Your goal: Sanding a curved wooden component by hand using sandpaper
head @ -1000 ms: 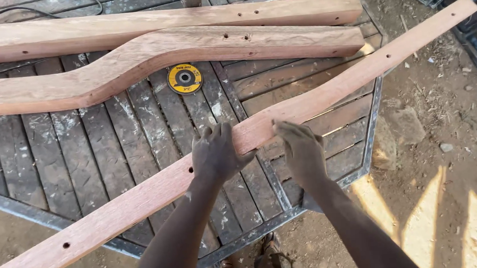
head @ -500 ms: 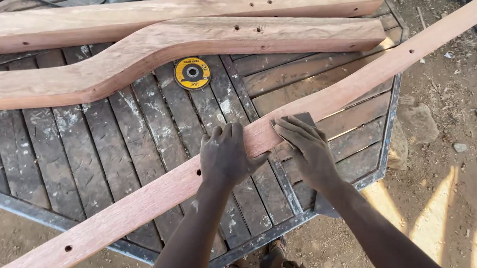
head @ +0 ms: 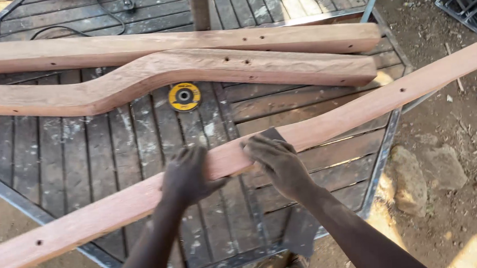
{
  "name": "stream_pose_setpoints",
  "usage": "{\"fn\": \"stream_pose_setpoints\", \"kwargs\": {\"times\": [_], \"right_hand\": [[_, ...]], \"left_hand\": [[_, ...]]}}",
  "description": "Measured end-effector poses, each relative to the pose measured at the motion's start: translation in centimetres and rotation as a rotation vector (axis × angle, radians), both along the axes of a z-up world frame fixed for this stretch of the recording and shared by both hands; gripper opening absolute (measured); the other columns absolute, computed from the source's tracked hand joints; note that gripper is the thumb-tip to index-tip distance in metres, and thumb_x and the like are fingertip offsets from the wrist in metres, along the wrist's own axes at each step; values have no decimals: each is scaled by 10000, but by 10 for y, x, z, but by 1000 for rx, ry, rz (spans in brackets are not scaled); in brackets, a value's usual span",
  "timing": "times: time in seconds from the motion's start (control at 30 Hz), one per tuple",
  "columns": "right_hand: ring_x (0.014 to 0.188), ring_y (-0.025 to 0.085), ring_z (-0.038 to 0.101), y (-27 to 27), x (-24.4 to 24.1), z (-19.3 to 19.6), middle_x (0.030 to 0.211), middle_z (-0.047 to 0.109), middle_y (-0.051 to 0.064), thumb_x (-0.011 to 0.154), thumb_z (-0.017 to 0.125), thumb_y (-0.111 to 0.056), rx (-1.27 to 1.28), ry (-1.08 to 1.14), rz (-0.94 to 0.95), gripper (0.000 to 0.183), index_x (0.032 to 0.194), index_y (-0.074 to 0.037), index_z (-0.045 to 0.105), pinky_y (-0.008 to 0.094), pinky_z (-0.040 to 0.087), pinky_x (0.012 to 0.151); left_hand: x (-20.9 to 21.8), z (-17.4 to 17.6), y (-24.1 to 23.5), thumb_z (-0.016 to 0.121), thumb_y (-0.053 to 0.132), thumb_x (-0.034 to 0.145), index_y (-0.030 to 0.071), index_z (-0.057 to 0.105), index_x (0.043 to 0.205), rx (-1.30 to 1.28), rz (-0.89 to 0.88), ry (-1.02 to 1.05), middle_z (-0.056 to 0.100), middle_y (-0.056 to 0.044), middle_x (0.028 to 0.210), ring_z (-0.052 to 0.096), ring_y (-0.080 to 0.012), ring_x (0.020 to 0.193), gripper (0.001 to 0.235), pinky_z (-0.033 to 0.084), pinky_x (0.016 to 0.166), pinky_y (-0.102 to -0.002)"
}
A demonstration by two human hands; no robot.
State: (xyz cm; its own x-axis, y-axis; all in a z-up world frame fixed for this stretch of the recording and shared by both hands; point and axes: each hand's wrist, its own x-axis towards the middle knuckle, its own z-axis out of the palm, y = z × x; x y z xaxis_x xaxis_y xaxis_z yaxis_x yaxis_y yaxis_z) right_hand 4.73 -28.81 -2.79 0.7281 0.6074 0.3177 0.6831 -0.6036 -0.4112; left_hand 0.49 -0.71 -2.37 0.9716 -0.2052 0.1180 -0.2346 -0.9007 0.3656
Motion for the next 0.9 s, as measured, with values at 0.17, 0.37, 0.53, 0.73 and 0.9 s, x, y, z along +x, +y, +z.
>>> {"fn": "stream_pose_setpoints", "kwargs": {"times": [0.17,0.37,0.53,0.73,0.9], "right_hand": [[1398,268,555,-198,93,-115,1414,668,57,983,632,-278,-237,-429,-176,331,1296,-201,703,423,362,1165],[1472,141,427,-378,189,-55,1533,573,-56,1064,523,-300,-199,-168,-636,392,1421,-218,664,370,256,1137],[1342,335,525,-201,102,-55,1468,590,123,1060,463,-265,73,10,-444,386,1346,-118,676,369,338,1103],[1424,146,485,-209,111,-102,1513,571,-107,980,599,-339,-238,-195,-201,399,1374,-304,650,383,314,1177],[1471,249,406,-440,218,-90,1574,450,37,1084,386,-123,807,692,-263,432,1512,-94,435,391,218,1242]], "left_hand": [[-6,-9,-13,845,691,600,115,678,1079,111,169,61,718,-173,996,689,-417,1039,768,549,875,-552],[-7,5,-49,817,807,548,76,547,1243,358,380,208,623,-169,1266,625,-460,1168,1045,502,947,-607],[49,19,-135,801,714,576,198,575,1326,355,293,251,641,-75,1224,629,-325,1231,937,500,986,-582],[86,13,-185,764,735,607,136,601,1235,457,120,268,678,-92,1172,648,-301,1176,883,544,914,-507],[80,7,-184,739,730,625,99,626,1147,450,91,187,673,-131,1097,662,-335,1115,826,554,833,-497]]}}
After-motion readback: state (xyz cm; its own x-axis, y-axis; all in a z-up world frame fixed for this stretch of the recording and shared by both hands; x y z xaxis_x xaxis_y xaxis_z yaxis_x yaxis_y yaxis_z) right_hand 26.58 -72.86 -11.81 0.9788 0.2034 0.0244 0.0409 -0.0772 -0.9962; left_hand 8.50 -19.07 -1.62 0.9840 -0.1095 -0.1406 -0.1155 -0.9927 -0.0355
